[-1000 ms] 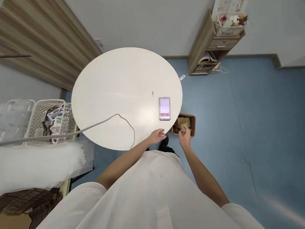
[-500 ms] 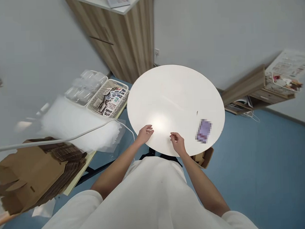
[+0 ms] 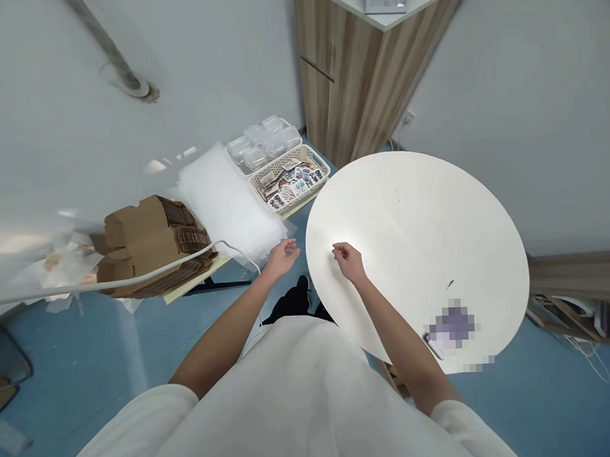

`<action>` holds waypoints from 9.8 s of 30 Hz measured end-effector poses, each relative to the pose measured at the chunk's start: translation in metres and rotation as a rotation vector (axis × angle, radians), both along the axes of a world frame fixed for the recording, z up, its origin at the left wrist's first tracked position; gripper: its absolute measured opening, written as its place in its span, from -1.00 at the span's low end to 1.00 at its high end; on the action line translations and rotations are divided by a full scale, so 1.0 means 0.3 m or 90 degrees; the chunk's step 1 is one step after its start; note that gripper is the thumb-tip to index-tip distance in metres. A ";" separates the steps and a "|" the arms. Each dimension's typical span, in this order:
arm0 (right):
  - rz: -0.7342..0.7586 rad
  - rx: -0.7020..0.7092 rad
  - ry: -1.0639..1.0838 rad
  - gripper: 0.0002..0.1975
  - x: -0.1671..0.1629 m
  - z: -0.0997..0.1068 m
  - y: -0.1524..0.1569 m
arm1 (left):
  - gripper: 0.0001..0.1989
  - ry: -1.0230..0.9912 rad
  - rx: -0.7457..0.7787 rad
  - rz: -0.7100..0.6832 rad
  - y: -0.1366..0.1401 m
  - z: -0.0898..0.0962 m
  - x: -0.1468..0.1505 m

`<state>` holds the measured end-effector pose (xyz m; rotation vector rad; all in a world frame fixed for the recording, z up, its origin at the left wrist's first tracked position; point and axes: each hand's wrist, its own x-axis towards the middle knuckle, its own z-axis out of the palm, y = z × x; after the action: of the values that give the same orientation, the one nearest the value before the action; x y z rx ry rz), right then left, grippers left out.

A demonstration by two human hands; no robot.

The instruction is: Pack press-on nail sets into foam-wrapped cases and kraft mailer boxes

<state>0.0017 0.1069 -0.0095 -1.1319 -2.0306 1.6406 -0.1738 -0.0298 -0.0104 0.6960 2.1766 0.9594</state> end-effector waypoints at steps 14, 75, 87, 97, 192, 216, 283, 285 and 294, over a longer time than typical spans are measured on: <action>0.091 0.165 -0.090 -0.69 -0.463 -0.015 0.124 | -0.63 0.006 0.032 0.004 0.184 -0.025 -0.351; -0.422 0.063 0.070 -0.67 -0.160 0.138 0.100 | -0.58 -0.348 0.269 -0.212 0.457 0.047 -0.101; -0.586 -0.096 0.208 -0.63 0.133 0.083 -0.076 | -0.71 -0.461 0.088 -0.272 0.343 0.078 0.194; -0.375 0.043 0.050 -0.66 0.289 0.114 -0.028 | -0.81 -0.264 0.100 -0.494 0.383 0.082 0.221; -0.187 0.281 -0.386 -0.53 -0.335 -0.182 -0.034 | -0.54 0.360 -0.002 -0.677 0.414 -0.141 -0.295; -0.136 0.314 -0.482 -0.61 -0.418 -0.163 0.028 | -0.48 0.417 -0.027 -0.742 0.478 -0.134 -0.306; 0.036 0.143 -0.012 -0.52 -0.949 0.029 0.002 | -0.62 -0.001 0.103 -0.018 -0.018 0.092 -0.779; 0.031 0.148 -0.017 -0.53 -1.005 0.023 0.048 | -0.62 -0.034 0.113 0.004 0.033 0.083 -0.811; 0.064 0.172 -0.020 -0.55 -1.188 -0.042 0.199 | -0.48 -0.108 0.131 0.167 0.257 -0.003 -0.933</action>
<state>-0.3547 0.1666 -0.0221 -0.9793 -2.2784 1.3450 -0.4537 0.0472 -0.0113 0.4095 2.0701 1.3429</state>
